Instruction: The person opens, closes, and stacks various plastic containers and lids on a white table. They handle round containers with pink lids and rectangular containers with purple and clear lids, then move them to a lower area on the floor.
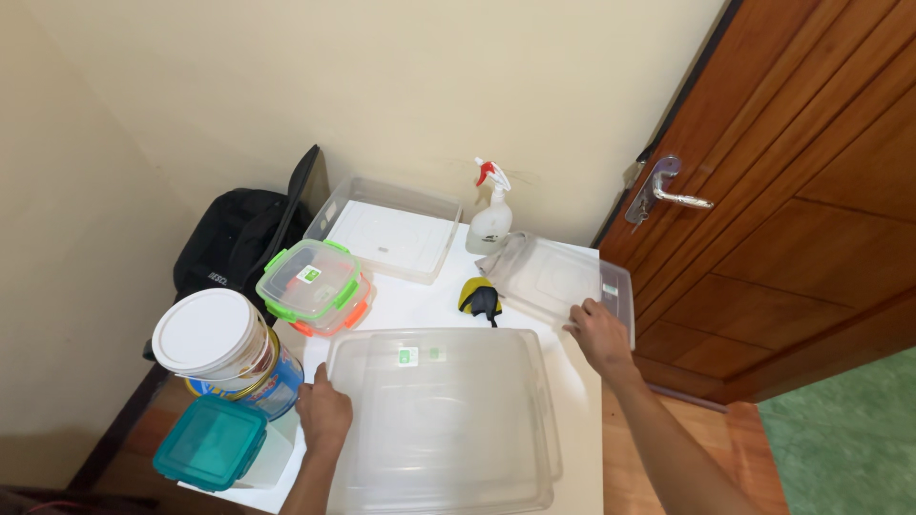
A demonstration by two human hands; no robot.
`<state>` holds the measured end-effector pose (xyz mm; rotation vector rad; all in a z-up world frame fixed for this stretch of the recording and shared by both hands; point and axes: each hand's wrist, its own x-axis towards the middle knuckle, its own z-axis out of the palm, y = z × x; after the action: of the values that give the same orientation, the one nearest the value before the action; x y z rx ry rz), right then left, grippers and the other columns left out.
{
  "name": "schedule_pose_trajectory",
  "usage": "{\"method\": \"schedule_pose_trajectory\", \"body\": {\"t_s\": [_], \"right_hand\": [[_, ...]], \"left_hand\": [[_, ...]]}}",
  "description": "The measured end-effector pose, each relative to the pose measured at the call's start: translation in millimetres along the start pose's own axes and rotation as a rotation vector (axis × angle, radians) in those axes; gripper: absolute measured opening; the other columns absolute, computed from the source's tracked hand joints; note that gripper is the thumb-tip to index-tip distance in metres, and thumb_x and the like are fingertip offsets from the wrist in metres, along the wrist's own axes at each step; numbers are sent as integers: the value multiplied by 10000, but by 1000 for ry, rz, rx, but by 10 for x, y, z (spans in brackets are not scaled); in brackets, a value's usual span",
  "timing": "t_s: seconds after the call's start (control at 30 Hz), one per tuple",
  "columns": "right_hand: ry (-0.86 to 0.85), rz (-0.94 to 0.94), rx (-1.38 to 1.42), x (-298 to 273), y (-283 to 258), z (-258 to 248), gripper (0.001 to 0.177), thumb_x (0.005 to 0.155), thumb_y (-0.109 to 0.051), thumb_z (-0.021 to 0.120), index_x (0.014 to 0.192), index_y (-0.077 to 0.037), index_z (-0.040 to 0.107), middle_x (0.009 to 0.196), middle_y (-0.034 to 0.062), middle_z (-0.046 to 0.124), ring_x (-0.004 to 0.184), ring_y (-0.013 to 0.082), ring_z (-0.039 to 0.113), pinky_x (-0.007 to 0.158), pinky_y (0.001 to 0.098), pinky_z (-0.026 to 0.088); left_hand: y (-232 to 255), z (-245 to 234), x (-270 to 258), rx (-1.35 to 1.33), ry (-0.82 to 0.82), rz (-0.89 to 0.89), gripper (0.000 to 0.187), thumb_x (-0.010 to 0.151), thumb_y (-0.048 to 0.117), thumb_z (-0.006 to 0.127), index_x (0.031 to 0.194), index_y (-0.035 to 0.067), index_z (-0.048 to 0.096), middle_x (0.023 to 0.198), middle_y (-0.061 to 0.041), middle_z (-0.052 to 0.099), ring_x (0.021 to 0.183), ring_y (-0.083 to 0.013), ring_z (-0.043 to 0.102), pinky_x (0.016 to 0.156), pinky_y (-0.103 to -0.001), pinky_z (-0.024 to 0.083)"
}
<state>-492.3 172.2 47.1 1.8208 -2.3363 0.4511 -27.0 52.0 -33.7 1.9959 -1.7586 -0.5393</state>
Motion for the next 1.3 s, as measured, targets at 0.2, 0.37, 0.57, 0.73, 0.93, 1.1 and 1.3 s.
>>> {"method": "schedule_pose_trajectory", "body": {"t_s": [0.2, 0.37, 0.57, 0.73, 0.93, 1.1, 1.3], "right_hand": [[-182, 256, 194, 156, -25, 148, 271, 992, -228, 635, 1211, -109, 741, 1252, 122, 680, 1073, 319, 683, 920, 429, 550], [-216, 380, 614, -58, -482, 488, 341, 1057, -349, 635, 1165, -49, 756, 1111, 148, 773, 1008, 257, 728, 934, 375, 551], [-106, 472, 558, -226, -693, 543, 355, 866, -212, 760, 1201, -93, 753, 1067, 154, 771, 903, 285, 734, 837, 391, 574], [-140, 629, 473, -192, -831, 386, 283, 911, -189, 739, 1167, -79, 791, 1083, 169, 786, 975, 310, 750, 912, 389, 580], [-40, 615, 271, -273, -956, 272, 360, 863, -178, 799, 1180, -19, 735, 1222, 205, 681, 1062, 378, 690, 914, 442, 565], [-65, 617, 234, -338, -903, 306, 264, 901, -121, 723, 1151, -52, 772, 1226, 179, 704, 1074, 376, 699, 916, 466, 573], [-45, 730, 369, -238, -776, 499, 256, 877, -153, 732, 1105, -64, 805, 1124, 185, 759, 1044, 352, 724, 944, 446, 566]], "left_hand": [[-80, 96, 75, -134, -39, -53, 455, 952, 101, 560, 1401, 43, 612, 1115, -329, 684, 1052, -463, 675, 972, -501, 535], [-72, 177, 90, -127, -32, -78, 457, 940, 89, 571, 1393, 49, 622, 1097, -310, 700, 1050, -457, 682, 969, -497, 530], [-134, 121, 118, -452, -204, -204, 560, 896, 12, 589, 1451, 79, 576, 931, -180, 736, 800, -249, 671, 771, -359, 539], [-45, 133, 75, -731, -303, -252, 545, 904, 5, 623, 1447, 25, 577, 936, -84, 673, 728, -132, 571, 693, -299, 499], [271, -68, -94, -528, -352, -264, 592, 924, 16, 529, 1510, 92, 501, 952, -139, 712, 751, -184, 625, 732, -326, 524], [406, -201, -275, -358, -298, -167, 540, 972, 58, 492, 1512, 63, 479, 1069, -240, 745, 889, -287, 734, 829, -382, 557], [375, -112, -164, -387, -261, -123, 533, 928, -4, 516, 1460, -4, 523, 1159, -271, 724, 1005, -318, 753, 887, -373, 581]]}}
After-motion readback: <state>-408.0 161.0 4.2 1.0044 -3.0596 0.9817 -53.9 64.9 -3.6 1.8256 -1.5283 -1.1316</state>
